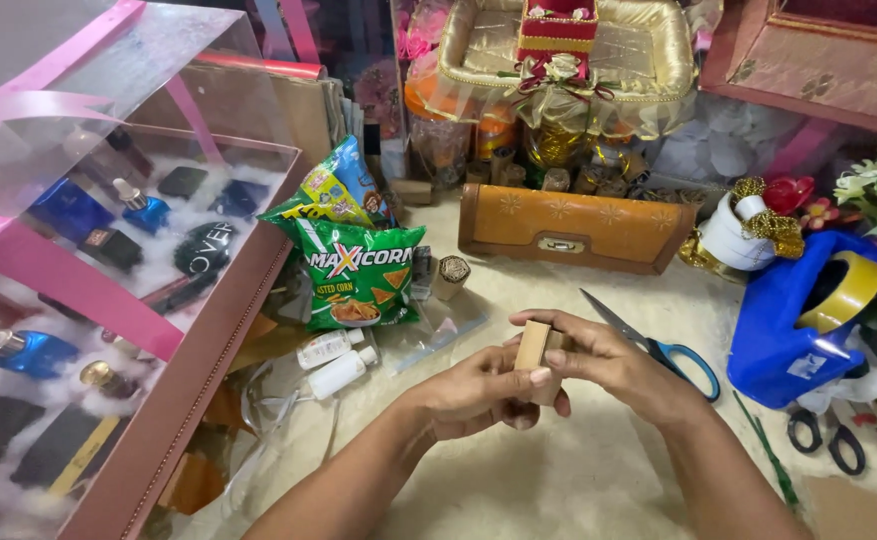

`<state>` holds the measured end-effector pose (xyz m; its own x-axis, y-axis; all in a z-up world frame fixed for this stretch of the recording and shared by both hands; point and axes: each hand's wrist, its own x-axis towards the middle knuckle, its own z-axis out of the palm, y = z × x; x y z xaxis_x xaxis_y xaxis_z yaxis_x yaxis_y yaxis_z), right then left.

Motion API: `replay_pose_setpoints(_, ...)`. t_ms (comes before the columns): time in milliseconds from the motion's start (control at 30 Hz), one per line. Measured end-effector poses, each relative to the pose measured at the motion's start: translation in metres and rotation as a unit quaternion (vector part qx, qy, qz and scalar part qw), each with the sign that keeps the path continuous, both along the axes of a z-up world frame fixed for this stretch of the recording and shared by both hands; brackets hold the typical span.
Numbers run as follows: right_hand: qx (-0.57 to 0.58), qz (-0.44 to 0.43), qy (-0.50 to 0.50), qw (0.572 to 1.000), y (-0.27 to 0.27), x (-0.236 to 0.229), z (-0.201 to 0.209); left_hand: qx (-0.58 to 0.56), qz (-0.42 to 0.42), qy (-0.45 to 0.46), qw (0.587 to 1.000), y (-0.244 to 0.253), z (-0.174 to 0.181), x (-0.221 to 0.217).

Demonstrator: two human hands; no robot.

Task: Cutting a strip of cardboard and rolling it to create a decorative element for a gift box.

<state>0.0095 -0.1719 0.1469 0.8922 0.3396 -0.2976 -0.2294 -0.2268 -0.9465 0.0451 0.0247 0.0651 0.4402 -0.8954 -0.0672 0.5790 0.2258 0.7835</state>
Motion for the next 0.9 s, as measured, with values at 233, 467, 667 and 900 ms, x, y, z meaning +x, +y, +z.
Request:
replay_pose_setpoints(233,0.024,-0.003,-0.035,0.999,-0.002,0.002,-0.012,-0.041,-0.025,0.06,0.997,0.0,-0.005,-0.002)
replay_pose_setpoints(467,-0.126,0.051,-0.067,0.989,0.001,-0.002,-0.009,-0.023,-0.023,0.048,0.998,0.001,-0.01,-0.003)
replay_pose_setpoints(667,-0.218,0.096,-0.101,0.966,-0.003,-0.005,-0.002,0.014,-0.007,-0.113,0.993,0.0,-0.008,0.002)
replay_pose_setpoints(900,-0.019,0.105,-0.418,0.902,0.001,-0.085,0.077,0.067,0.115,-0.229,0.964,0.001,-0.004,0.006)
